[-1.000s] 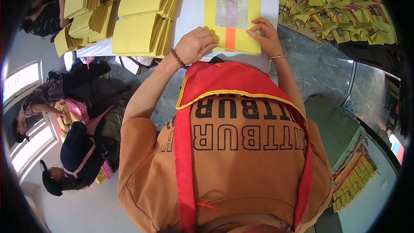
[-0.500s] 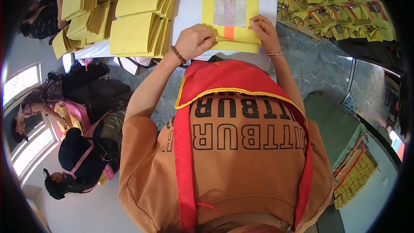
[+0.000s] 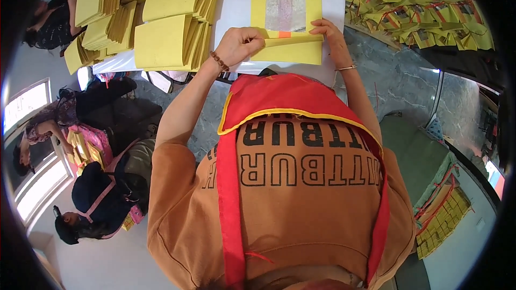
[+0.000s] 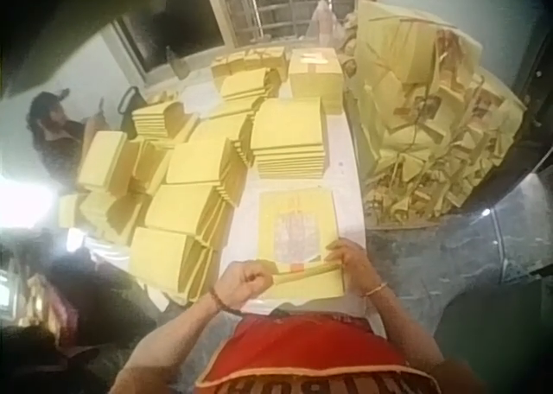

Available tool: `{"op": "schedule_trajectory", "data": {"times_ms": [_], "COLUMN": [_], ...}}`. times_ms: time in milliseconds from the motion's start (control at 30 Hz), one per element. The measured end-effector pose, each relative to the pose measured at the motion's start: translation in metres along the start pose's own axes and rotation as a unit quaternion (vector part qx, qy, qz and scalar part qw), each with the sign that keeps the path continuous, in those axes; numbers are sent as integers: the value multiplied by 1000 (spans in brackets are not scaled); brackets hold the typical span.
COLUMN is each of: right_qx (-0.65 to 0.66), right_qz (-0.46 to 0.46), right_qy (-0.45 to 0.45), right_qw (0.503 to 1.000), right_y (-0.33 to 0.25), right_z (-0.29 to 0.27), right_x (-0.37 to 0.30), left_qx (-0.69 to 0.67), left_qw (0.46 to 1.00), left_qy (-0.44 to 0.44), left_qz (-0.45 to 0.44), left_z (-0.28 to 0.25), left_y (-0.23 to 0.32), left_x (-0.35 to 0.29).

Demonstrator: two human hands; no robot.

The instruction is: Folding sheets of yellow paper into bundles at a workspace.

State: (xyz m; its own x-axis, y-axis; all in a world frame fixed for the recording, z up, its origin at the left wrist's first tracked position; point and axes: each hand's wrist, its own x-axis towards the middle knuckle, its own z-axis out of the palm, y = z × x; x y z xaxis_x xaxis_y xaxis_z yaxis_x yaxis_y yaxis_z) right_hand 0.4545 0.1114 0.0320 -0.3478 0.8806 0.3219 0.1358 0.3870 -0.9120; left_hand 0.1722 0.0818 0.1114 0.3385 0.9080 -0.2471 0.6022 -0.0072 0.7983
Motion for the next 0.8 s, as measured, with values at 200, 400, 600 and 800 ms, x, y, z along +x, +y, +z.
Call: {"op": "schedule_trajectory", "data": {"times_ms": [200, 400, 600, 800], "right_qx": [-6, -12, -8, -9], "right_qz": [-5, -20, -5, 9], "right_qy": [-5, -12, -21, -20], "right_qw": [1000, 1000, 1000, 1000], "right_y": [3, -1, 0, 3], "right_z": [-1, -3, -4, -3], "right_x": [0, 1, 1, 0], "left_qx": [-35, -45, -22, -32], "left_qw": [998, 998, 999, 999], "left_qy": [25, 17, -18, -23], "left_qz": [43, 41, 29, 25], "left_z": [4, 2, -4, -5], "left_y": [-8, -8, -3, -1], "left_x": [2, 2, 0, -2]}}
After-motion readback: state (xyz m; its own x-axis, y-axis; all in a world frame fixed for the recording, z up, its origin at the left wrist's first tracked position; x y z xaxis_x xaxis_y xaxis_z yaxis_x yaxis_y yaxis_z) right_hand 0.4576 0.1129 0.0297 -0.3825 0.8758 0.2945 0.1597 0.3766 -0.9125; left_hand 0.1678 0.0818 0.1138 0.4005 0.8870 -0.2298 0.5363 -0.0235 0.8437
